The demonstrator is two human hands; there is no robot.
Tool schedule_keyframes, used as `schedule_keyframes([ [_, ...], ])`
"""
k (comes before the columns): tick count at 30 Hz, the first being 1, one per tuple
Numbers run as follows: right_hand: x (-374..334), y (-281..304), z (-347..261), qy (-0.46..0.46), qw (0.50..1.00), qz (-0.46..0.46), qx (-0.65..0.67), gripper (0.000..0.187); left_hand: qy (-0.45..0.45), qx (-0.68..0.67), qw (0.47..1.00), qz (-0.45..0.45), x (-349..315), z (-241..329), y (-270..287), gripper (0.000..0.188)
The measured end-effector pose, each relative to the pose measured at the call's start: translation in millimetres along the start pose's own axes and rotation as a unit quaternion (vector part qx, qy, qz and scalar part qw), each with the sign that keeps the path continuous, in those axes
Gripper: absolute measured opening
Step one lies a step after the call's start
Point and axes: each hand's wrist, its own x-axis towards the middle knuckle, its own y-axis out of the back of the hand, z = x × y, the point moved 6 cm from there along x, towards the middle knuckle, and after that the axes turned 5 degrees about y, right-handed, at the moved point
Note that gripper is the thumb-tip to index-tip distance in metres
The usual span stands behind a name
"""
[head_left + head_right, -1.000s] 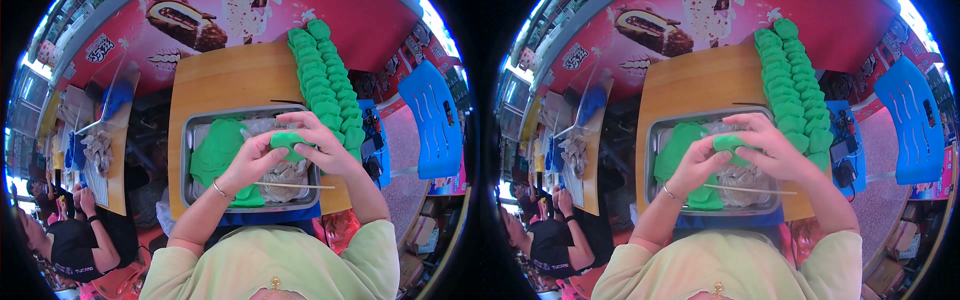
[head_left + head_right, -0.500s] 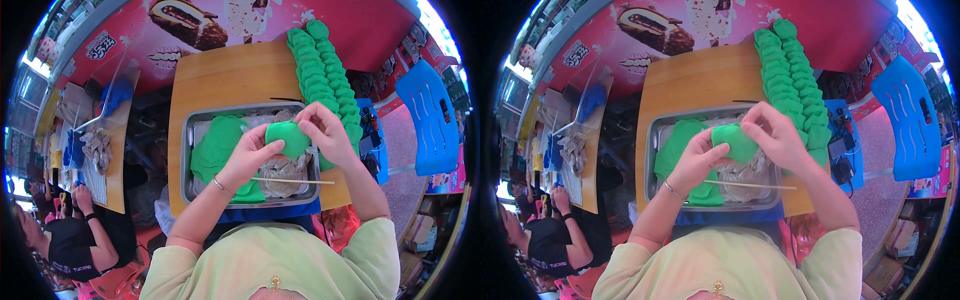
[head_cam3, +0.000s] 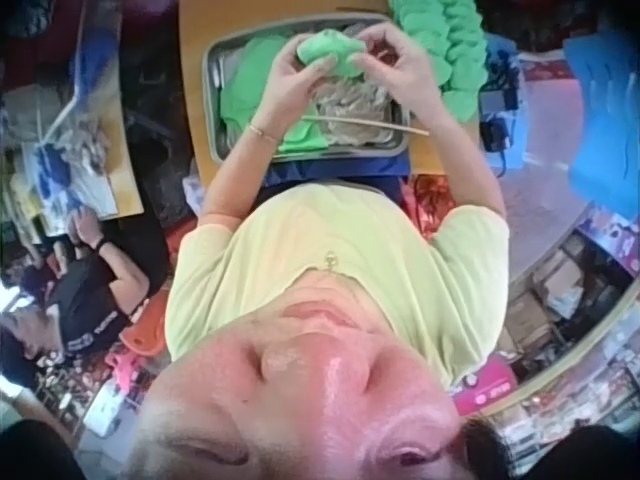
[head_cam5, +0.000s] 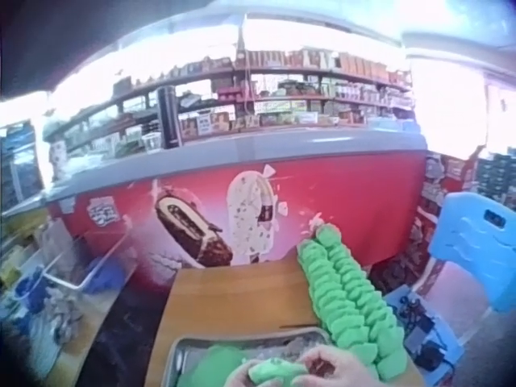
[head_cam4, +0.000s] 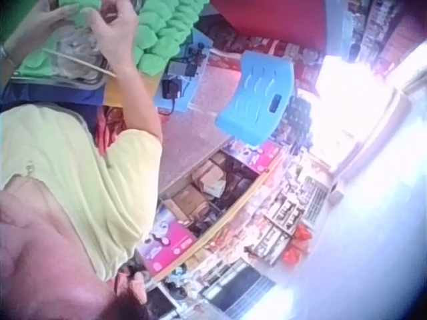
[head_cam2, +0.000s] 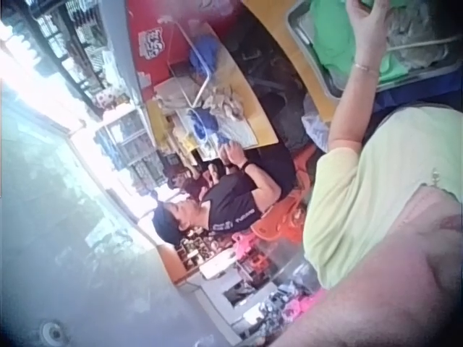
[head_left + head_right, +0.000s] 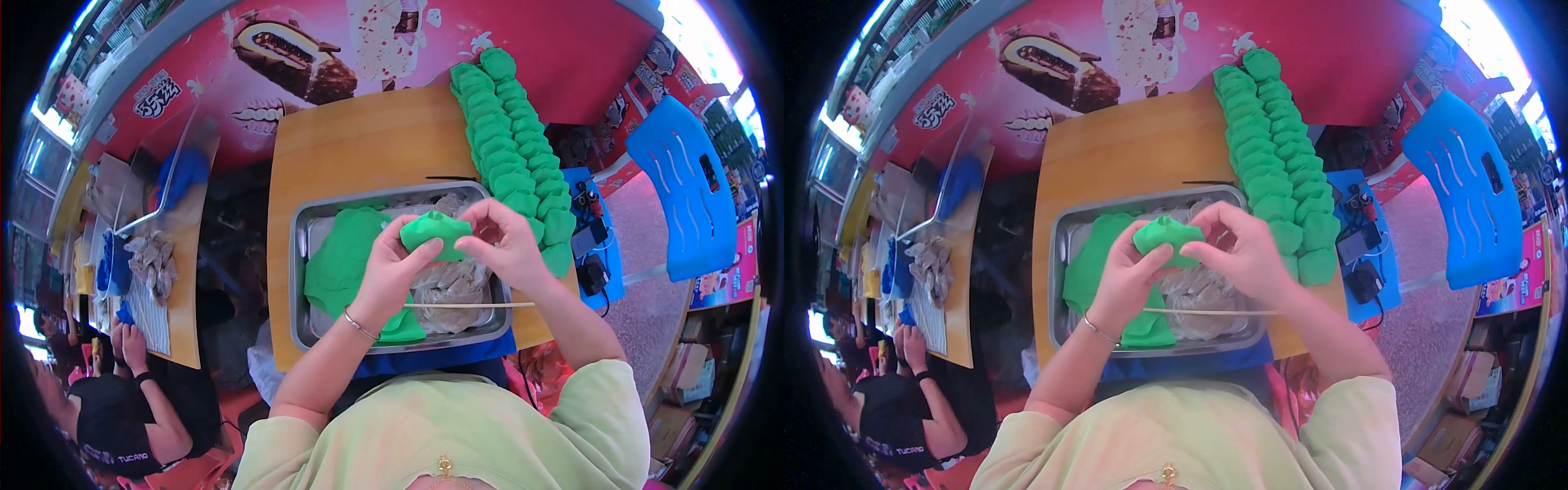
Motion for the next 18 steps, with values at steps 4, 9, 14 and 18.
schedule_keyframes([
  [4, -4, 6, 6, -0.001, 1.0, -0.001, 0.017, 0.007, -0.003, -0.013, 1.0, -0.002, 0, 1, -5, 0.025],
  [9, 1, 6, 4, -0.05, 0.987, 0.006, 0.153, 0.026, -0.014, -0.035, 0.999, 0.016, 5, 5, -5, 0.027],
  [14, -1, 0, -2, 0.006, 1.0, -0.016, -0.012, 0.032, -0.026, -0.069, 0.997, 0.018, 8, 8, -6, 0.028],
  [18, -1, -1, 0, 0.001, 0.999, -0.013, -0.039, 0.032, -0.033, -0.062, 0.997, 0.03, 9, 5, 1, 0.027],
])
